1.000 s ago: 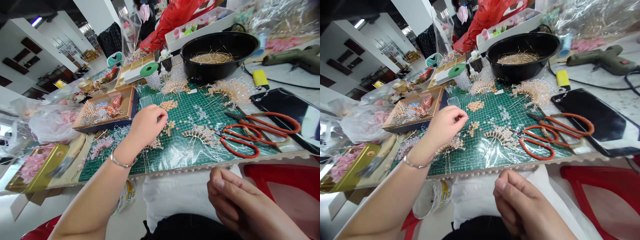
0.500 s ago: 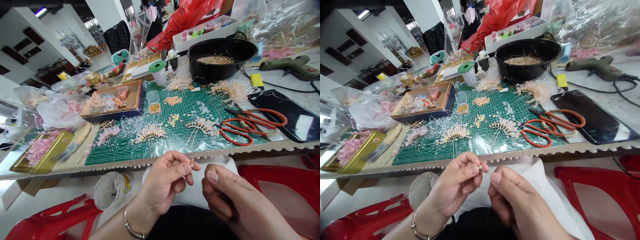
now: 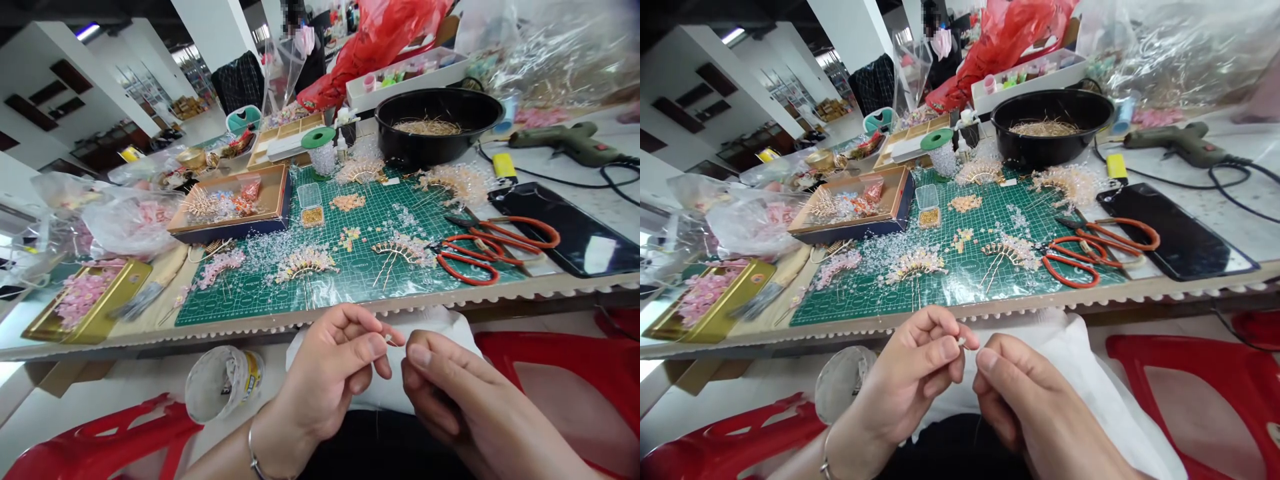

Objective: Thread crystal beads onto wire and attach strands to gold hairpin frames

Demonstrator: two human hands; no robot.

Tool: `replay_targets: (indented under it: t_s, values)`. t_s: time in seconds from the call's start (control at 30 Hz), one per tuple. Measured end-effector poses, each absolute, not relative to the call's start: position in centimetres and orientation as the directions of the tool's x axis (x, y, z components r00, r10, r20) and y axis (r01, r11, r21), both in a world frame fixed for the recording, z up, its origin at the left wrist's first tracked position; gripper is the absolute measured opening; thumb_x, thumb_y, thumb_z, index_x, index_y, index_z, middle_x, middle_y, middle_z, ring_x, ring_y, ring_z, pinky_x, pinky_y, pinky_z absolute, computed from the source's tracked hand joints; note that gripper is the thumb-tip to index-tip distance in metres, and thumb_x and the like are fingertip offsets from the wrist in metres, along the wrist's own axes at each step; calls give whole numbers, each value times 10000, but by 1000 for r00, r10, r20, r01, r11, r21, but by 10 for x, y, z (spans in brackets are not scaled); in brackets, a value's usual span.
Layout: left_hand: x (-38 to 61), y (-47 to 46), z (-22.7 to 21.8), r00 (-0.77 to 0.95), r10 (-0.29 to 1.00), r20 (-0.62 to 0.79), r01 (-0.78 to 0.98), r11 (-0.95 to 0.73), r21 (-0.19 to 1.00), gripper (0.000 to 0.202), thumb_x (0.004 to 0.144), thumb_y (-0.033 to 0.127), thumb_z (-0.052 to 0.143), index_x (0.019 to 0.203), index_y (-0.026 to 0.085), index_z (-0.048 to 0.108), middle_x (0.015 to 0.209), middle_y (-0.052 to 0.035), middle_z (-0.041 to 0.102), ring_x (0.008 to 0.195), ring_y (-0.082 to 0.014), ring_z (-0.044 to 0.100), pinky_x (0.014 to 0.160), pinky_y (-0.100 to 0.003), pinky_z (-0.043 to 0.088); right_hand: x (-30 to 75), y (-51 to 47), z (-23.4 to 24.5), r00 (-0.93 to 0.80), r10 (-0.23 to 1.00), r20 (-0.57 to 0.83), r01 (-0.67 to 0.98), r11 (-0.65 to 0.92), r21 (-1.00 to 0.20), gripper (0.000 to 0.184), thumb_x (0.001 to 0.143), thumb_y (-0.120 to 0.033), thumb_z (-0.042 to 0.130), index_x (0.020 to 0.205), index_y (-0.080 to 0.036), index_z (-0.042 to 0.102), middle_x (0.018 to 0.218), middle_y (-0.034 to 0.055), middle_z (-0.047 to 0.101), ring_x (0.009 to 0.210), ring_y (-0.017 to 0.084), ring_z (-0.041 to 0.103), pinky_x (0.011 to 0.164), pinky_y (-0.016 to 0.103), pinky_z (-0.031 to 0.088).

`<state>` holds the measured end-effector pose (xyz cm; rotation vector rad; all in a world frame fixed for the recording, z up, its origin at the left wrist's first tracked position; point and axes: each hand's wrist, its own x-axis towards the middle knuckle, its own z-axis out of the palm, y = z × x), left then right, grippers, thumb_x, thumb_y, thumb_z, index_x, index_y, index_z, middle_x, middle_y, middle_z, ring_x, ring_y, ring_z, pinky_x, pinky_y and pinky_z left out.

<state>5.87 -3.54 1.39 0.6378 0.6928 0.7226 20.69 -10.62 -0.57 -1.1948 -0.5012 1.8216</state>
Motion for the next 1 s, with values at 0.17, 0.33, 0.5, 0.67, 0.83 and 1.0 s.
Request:
replay_targets:
  t_s: [0.17,0.33,0.5,0.67,0.83,1.0]
  values:
    - [58,-36,15,540,769,-342,-344,573,744,178,807,161,780,850,146,608,854,-49,741,575,-45,617,406,-109,269,207,-105,-3,-169,839,-517,-458,-532,-712,492,875,-666,590,694,-209,568,486,-65,376,491,96,231,486,274,162]
    - [58,-35,13,515,794,-323,-254,501,827,203,783,201,816,883,172,641,871,-40,752,628,-73,622,468,-137,351,207,-100,-2,-197,860,-470,-479,-503,-719,457,902,-611,594,706,-199,582,499,-64,384,495,94,241,486,262,184]
    - [59,-21,24,541,822,-177,-100,272,957,124,779,223,811,806,175,700,899,-43,735,836,-147,659,783,-251,509,213,-89,-3,-201,895,-398,-488,-443,-752,417,910,-554,628,701,-197,582,510,-61,393,499,91,251,479,262,178]
    - [61,2,44,630,774,-66,124,-17,992,30,850,224,724,838,197,729,923,-37,720,896,-185,648,787,-295,493,227,-76,2,-199,913,-357,-487,-408,-772,323,877,-503,691,736,-215,647,505,-65,379,477,88,244,466,277,148]
    - [64,8,58,649,744,158,218,-381,899,89,884,160,665,828,214,709,837,14,706,781,-144,621,682,-260,440,236,-70,14,-171,924,-343,-432,-383,-816,293,861,-494,710,742,-226,692,473,-60,374,464,90,265,474,292,145]
    - [67,9,64,686,681,258,283,-575,768,101,878,129,654,803,196,664,769,32,672,697,-119,575,627,-251,399,240,-68,19,-160,925,-346,-416,-381,-826,296,856,-481,719,732,-214,702,469,-62,377,455,75,257,467,289,135]
